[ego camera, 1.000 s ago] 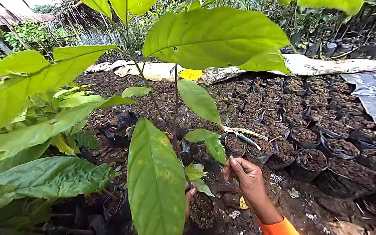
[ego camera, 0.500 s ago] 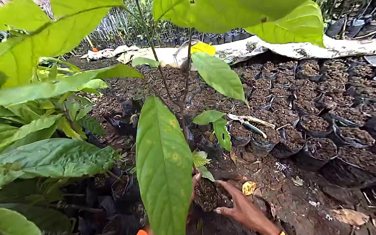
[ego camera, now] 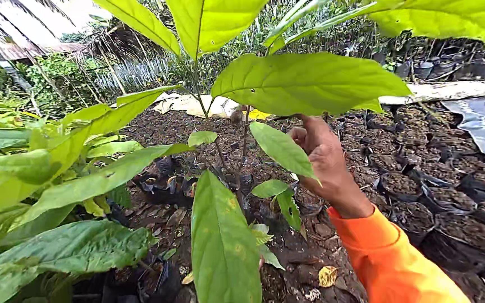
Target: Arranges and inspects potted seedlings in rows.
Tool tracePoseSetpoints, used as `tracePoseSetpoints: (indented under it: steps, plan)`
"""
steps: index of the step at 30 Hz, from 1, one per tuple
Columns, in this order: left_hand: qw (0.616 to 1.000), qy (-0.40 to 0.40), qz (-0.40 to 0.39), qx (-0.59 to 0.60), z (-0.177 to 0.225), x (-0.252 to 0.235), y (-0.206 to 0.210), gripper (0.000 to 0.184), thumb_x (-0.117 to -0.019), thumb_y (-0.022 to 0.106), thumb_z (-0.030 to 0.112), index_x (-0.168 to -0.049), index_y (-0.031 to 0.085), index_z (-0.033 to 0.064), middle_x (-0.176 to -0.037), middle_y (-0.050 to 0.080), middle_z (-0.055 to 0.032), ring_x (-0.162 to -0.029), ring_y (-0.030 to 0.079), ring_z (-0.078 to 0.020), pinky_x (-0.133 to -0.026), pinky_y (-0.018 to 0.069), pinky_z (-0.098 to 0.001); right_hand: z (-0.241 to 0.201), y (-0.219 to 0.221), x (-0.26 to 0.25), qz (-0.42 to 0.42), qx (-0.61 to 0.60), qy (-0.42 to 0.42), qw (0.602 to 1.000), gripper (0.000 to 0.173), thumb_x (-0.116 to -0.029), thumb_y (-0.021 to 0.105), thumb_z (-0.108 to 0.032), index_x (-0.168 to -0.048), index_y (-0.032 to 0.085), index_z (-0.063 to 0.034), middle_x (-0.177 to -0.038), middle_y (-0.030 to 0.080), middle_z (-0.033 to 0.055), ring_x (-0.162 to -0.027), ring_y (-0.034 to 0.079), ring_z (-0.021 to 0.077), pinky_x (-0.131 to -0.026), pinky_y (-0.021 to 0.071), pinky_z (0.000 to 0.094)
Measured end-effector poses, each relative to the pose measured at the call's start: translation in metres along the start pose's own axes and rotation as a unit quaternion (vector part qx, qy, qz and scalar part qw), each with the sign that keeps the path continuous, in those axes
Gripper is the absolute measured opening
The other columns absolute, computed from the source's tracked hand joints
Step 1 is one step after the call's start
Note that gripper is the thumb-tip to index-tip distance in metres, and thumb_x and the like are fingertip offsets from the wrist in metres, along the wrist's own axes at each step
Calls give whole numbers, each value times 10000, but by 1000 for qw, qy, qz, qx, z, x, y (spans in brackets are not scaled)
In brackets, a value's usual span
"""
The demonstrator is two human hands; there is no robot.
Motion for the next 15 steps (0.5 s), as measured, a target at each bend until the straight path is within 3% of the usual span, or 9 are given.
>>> tracePoseSetpoints:
  steps: [1, 3, 5, 8, 10, 12, 15]
  plan:
    - [997, 72, 4, 13, -10, 2, 1, 232, -1040, 579, 170, -1090, 707, -17, -1019, 717, -96, -895, 717, -141, -764, 628, -267, -5, 6, -9, -21, 2, -14, 1000, 354, -960, 595, -157, -1288, 548, -34, -820, 573, -26, -564, 480, -12, -508, 447, 149]
    - [999, -46, 1, 8, 7, 0, 2, 183, -1011, 598, 106, -1078, 727, -5, -1012, 712, -91, -899, 698, -153, -821, 605, -314, -6, 20, -20, -74, -18, -4, 997, 335, -946, 616, -122, -1262, 591, -14, -890, 611, 13, -648, 532, 24, -579, 476, 183]
    - [995, -101, -2, -12, 14, -2, 3, 162, -1002, 605, 89, -1056, 738, 15, -1004, 712, -78, -907, 701, -147, -847, 605, -313, -1, 31, -22, -105, -58, 15, 993, 341, -940, 656, -108, -1275, 621, -51, -919, 672, 28, -687, 601, 60, -597, 527, 216]
    - [998, -57, -9, -37, -11, 2, 5, 190, -1027, 605, 197, -1073, 748, 81, -1004, 718, -25, -919, 693, -116, -851, 595, -307, -2, 37, -22, -91, -73, -19, 993, 270, -982, 636, -165, -1238, 671, -90, -977, 720, 1, -717, 663, 55, -602, 580, 227]
    - [998, -53, -6, -45, -23, 8, 5, 167, -1027, 607, 178, -1074, 740, 89, -1004, 720, -13, -913, 691, -105, -852, 591, -291, -1, 39, -18, -74, -74, -42, 994, 254, -1017, 628, -204, -1236, 681, -88, -979, 723, -4, -729, 685, 58, -615, 613, 238]
    - [996, -69, 9, -48, -9, 12, 4, 149, -986, 616, 83, -1053, 744, 50, -992, 728, -47, -896, 702, -128, -843, 587, -306, 0, 38, -14, -50, -61, -45, 996, 225, -1013, 636, -211, -1192, 697, -91, -961, 722, -25, -726, 673, 22, -631, 602, 207]
    - [993, -114, 0, -40, 21, -2, 5, 200, -1003, 595, 116, -1081, 738, -1, -1023, 719, -108, -933, 695, -161, -889, 578, -330, -9, 31, -14, -13, 3, -70, 997, 187, -986, 657, -178, -1104, 721, -48, -875, 710, -25, -677, 618, -41, -610, 532, 129]
Point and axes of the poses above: each hand's wrist, its own x-axis away from the middle knuckle, its own y-axis out of the palm, z = x × y, the point moved 9 cm from there along -x, towards the middle knuckle
